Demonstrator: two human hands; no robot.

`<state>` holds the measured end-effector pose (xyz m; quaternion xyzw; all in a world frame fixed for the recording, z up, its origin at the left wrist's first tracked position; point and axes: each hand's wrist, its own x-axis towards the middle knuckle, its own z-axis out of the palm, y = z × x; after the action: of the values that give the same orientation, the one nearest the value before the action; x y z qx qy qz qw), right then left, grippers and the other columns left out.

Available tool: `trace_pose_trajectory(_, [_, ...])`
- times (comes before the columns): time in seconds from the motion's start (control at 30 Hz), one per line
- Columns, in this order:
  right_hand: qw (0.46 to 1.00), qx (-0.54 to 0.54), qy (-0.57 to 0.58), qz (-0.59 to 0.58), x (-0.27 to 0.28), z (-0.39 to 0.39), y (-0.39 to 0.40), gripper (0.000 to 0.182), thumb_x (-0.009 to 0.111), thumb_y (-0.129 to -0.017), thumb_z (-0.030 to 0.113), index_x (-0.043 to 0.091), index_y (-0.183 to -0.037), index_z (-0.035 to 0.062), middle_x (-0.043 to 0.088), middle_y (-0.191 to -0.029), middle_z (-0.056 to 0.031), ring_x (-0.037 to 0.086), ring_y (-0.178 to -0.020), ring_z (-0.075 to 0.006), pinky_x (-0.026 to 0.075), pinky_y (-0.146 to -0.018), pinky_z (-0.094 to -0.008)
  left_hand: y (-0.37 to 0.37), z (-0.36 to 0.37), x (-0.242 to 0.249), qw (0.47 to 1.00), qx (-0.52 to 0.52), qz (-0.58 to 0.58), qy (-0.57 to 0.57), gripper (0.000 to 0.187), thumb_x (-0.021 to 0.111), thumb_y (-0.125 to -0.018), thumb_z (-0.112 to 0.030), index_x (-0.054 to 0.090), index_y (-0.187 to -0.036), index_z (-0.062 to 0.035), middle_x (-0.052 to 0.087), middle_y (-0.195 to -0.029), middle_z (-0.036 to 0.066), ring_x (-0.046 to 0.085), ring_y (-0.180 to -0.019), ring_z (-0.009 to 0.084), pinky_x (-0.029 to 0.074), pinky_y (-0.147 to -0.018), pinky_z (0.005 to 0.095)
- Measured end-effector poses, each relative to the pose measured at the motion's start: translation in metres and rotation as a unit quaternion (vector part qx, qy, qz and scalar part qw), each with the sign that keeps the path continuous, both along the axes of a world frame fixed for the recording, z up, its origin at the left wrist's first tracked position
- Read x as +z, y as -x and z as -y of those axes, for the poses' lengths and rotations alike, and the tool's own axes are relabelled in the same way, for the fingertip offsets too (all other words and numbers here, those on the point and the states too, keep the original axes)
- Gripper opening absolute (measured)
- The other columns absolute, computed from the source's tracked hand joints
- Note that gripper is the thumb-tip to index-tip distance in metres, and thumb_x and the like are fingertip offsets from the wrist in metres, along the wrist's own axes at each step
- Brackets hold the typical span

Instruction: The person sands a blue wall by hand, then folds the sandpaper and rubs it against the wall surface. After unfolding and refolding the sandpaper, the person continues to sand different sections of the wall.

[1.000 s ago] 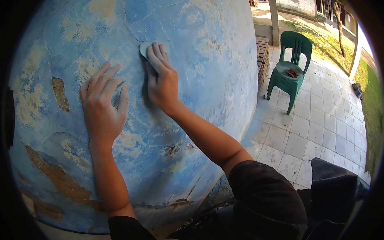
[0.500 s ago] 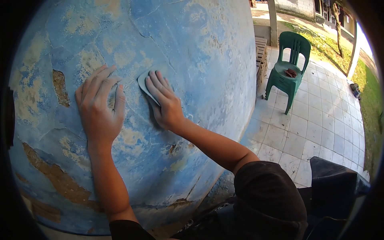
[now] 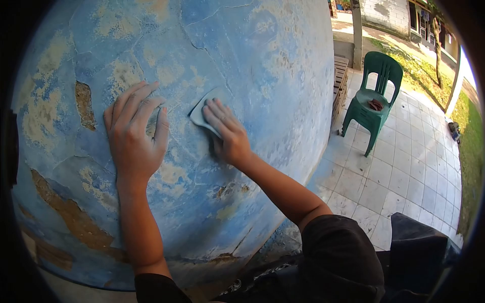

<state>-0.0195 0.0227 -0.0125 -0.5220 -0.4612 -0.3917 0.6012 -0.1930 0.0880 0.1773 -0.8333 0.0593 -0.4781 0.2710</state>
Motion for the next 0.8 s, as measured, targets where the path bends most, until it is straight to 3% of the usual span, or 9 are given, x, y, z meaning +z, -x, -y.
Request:
trace_pose_trajectory(0.07, [0.992, -0.028, -0.099, -0.068, 0.019, 0.0, -0.036, 0.049, 0.066, -0.099, -0.006, 0.063, -0.147, -0.0029, 0.056, -0.157, -0.0274, 0.045, -0.153, -0.045, 0.038, -0.126, -0.0545, 0.001, 0.0, 0.0, 1.0, -0.001, -0.003, -0.002, 0.012, 0.073, -0.095, -0.015, 0.077, -0.103, -0.0075, 0.076, -0.129, 0.006, 0.064, -0.132, 0.0252, 0.043, -0.107, 0.0473])
trace_pose_trajectory(0.17, [0.98, -0.051, -0.131, -0.141, 0.035, -0.01, -0.006, 0.048, 0.065, -0.1, -0.005, 0.062, -0.148, -0.0039, 0.054, -0.157, -0.0294, 0.043, -0.153, -0.0459, 0.037, -0.127, -0.0542, 0.0, 0.002, -0.001, 1.0, 0.001, -0.001, 0.003, 0.012, 0.074, -0.095, -0.015, 0.077, -0.104, -0.0074, 0.075, -0.13, 0.006, 0.063, -0.133, 0.0251, 0.043, -0.107, 0.0475])
trace_pose_trajectory(0.3, [0.999, 0.016, 0.039, 0.03, -0.003, 0.003, 0.021, 0.056, 0.067, -0.094, -0.008, 0.064, -0.149, 0.0012, 0.058, -0.157, -0.0239, 0.049, -0.152, -0.0423, 0.039, -0.126, -0.0539, 0.001, 0.001, 0.001, 1.0, 0.016, -0.009, 0.01, 0.014, 0.074, -0.095, -0.015, 0.078, -0.107, -0.0092, 0.074, -0.134, 0.004, 0.062, -0.136, 0.0254, 0.042, -0.109, 0.0478])
trace_pose_trajectory(0.37, [0.999, -0.02, -0.019, 0.032, 0.01, 0.003, -0.016, 0.055, 0.067, -0.093, -0.009, 0.066, -0.147, 0.0005, 0.06, -0.155, -0.0233, 0.051, -0.15, -0.0422, 0.042, -0.124, -0.0521, 0.003, 0.0, 0.001, 1.0, 0.023, -0.016, 0.01, 0.015, 0.074, -0.096, -0.015, 0.078, -0.11, -0.0109, 0.073, -0.137, 0.002, 0.06, -0.137, 0.0257, 0.042, -0.111, 0.0481])
trace_pose_trajectory(0.5, [0.979, -0.061, -0.135, -0.139, 0.044, -0.004, -0.037, 0.042, 0.061, -0.102, -0.007, 0.065, -0.144, -0.0052, 0.056, -0.155, -0.0295, 0.048, -0.149, -0.046, 0.046, -0.121, -0.0488, -0.001, 0.002, 0.002, 1.0, 0.015, -0.005, 0.009, 0.012, 0.074, -0.096, -0.016, 0.077, -0.106, -0.0098, 0.074, -0.133, 0.003, 0.062, -0.135, 0.0252, 0.042, -0.108, 0.0472])
trace_pose_trajectory(0.57, [0.979, -0.054, -0.145, -0.136, 0.038, -0.016, 0.007, 0.045, 0.063, -0.1, -0.008, 0.065, -0.145, -0.0045, 0.055, -0.156, -0.0298, 0.047, -0.15, -0.0473, 0.043, -0.123, -0.0503, -0.001, 0.002, 0.0, 1.0, 0.006, 0.006, 0.004, 0.011, 0.074, -0.095, -0.016, 0.077, -0.102, -0.0085, 0.075, -0.13, 0.005, 0.063, -0.132, 0.0247, 0.043, -0.107, 0.0465])
trace_pose_trajectory(0.7, [0.998, 0.006, -0.02, -0.065, -0.004, -0.007, 0.043, 0.051, 0.069, -0.095, -0.009, 0.067, -0.145, 0.0002, 0.061, -0.153, -0.0256, 0.049, -0.151, -0.0438, 0.041, -0.125, -0.0534, -0.002, 0.0, 0.001, 1.0, 0.027, -0.006, 0.005, 0.014, 0.074, -0.095, -0.015, 0.078, -0.108, -0.0117, 0.074, -0.135, 0.001, 0.062, -0.135, 0.026, 0.043, -0.108, 0.0477])
trace_pose_trajectory(0.77, [0.995, 0.0, -0.09, -0.048, 0.009, -0.008, 0.007, 0.049, 0.068, -0.094, -0.011, 0.069, -0.142, -0.0009, 0.061, -0.153, -0.0256, 0.05, -0.15, -0.0428, 0.042, -0.124, -0.0518, -0.003, -0.001, 0.0, 1.0, 0.03, -0.005, -0.005, 0.014, 0.074, -0.095, -0.015, 0.078, -0.108, -0.0117, 0.074, -0.135, 0.001, 0.062, -0.135, 0.026, 0.043, -0.108, 0.0477])
trace_pose_trajectory(0.8, [0.986, -0.019, -0.124, -0.11, 0.028, -0.005, -0.003, 0.044, 0.066, -0.097, -0.01, 0.069, -0.14, -0.003, 0.061, -0.152, -0.0263, 0.051, -0.149, -0.0428, 0.043, -0.123, -0.0493, -0.003, 0.0, -0.001, 1.0, 0.021, 0.001, -0.009, 0.011, 0.075, -0.094, -0.015, 0.077, -0.103, -0.0108, 0.075, -0.132, 0.001, 0.063, -0.132, 0.0245, 0.043, -0.107, 0.0467])
